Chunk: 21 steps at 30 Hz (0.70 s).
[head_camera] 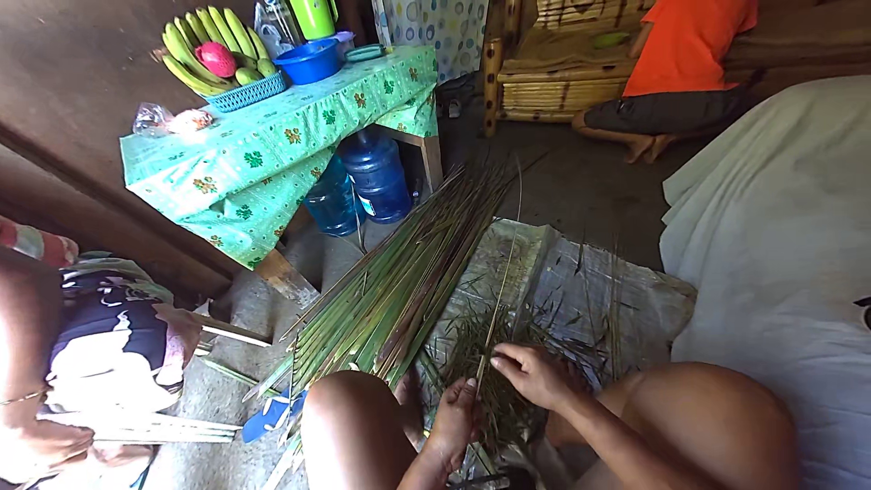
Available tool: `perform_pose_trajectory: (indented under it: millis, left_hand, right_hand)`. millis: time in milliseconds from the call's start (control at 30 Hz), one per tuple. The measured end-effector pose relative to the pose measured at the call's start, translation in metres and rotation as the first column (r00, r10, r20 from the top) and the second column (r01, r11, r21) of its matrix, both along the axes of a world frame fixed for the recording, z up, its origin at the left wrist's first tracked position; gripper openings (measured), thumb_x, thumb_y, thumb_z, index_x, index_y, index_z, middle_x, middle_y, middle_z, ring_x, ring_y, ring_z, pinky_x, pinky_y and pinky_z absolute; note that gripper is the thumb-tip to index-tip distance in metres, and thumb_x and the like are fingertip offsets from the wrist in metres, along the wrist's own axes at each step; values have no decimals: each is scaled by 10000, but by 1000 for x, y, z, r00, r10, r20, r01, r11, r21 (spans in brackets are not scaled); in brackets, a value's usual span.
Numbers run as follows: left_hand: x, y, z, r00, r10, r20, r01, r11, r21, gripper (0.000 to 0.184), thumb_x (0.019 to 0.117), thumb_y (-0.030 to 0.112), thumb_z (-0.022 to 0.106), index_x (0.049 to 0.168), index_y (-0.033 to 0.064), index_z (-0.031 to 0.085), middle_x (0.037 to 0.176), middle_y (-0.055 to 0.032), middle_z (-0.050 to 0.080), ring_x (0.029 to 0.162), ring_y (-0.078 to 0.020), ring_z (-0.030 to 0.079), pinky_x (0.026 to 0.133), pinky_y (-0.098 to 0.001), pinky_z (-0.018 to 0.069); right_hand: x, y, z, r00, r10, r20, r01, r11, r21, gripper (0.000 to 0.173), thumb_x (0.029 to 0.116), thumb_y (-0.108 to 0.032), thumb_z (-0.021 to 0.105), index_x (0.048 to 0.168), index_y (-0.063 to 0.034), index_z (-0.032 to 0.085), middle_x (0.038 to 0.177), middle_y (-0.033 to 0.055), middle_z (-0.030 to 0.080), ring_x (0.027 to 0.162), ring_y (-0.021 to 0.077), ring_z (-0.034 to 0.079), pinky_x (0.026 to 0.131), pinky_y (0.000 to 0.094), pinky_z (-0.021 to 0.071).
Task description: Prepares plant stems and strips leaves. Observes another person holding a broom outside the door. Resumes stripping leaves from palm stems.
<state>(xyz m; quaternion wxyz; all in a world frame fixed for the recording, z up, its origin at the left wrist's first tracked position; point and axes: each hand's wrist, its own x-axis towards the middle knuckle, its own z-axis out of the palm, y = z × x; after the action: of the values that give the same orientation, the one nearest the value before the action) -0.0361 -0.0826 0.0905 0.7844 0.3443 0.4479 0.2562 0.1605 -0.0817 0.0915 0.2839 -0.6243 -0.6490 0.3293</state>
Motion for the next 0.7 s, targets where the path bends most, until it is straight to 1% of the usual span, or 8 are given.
perform_pose_trajectory:
  millis: [167,267,367,433,500,600,633,700]
  left_hand:
    - [-2,-1,0,1000,-3,31,4,999,-40,304,1132,167,283,909,105,480,546,73,368,410,-3,323,401,-146,296]
    - [-3,-3,-1,999,-31,15,31,999,-23,300,1128,157,297,900,107,485,546,75,370,418,-6,330,410,-152,301]
    - [-4,-6,-4,999,-44,8,44,999,-14,292,1127,160,298,911,107,487,547,76,369,417,-4,333,410,-150,307]
    - [-3,-5,-4,999,-31,8,31,999,-15,292,1129,160,301,916,98,492,545,71,371,413,-9,334,408,-151,308]
    - [0,-1,-3,1000,6,4,-6,1000,-24,293,1132,163,300,920,90,489,542,65,385,412,-13,347,409,-154,319]
    - [7,8,-2,996,63,-62,-64,998,-16,282,1140,185,300,979,62,495,569,46,419,426,-27,386,417,-161,353]
    - [9,11,-2,993,78,-93,-79,997,-4,282,1141,190,304,995,54,503,576,37,432,431,-35,400,420,-170,365]
    - [13,12,-4,984,111,-140,-109,994,25,288,1139,182,309,1007,37,521,582,21,463,437,-47,416,422,-186,370]
  right_hand:
    - [17,18,-7,994,-105,2,105,993,-44,311,1039,-240,558,1148,-7,734,970,158,737,895,256,704,859,466,542]
    - [22,25,-8,984,-174,-50,171,984,-54,290,1044,-207,541,1138,-7,728,896,121,709,769,179,650,770,387,533]
    - [31,29,-10,969,-235,-78,233,972,-37,275,1051,-177,515,1111,-12,727,809,74,669,682,118,593,694,322,504]
    - [30,27,-9,964,-241,-112,236,970,-52,275,1060,-186,515,1123,-10,717,798,61,651,653,98,569,658,297,492]
    - [23,19,-1,976,-152,-155,137,985,-104,286,1049,-204,532,1136,1,712,808,64,656,649,99,578,641,290,506]
    - [2,0,12,973,44,-225,-95,971,-218,303,1050,-216,526,1154,14,694,830,81,650,662,118,577,651,301,507]
    - [-5,-6,11,967,107,-231,-159,963,-219,306,1048,-222,524,1146,11,697,840,92,655,675,129,583,665,312,509]
    - [-17,-14,3,960,197,-200,-230,961,-154,312,1035,-231,523,1100,6,715,851,122,679,719,169,618,711,351,519]
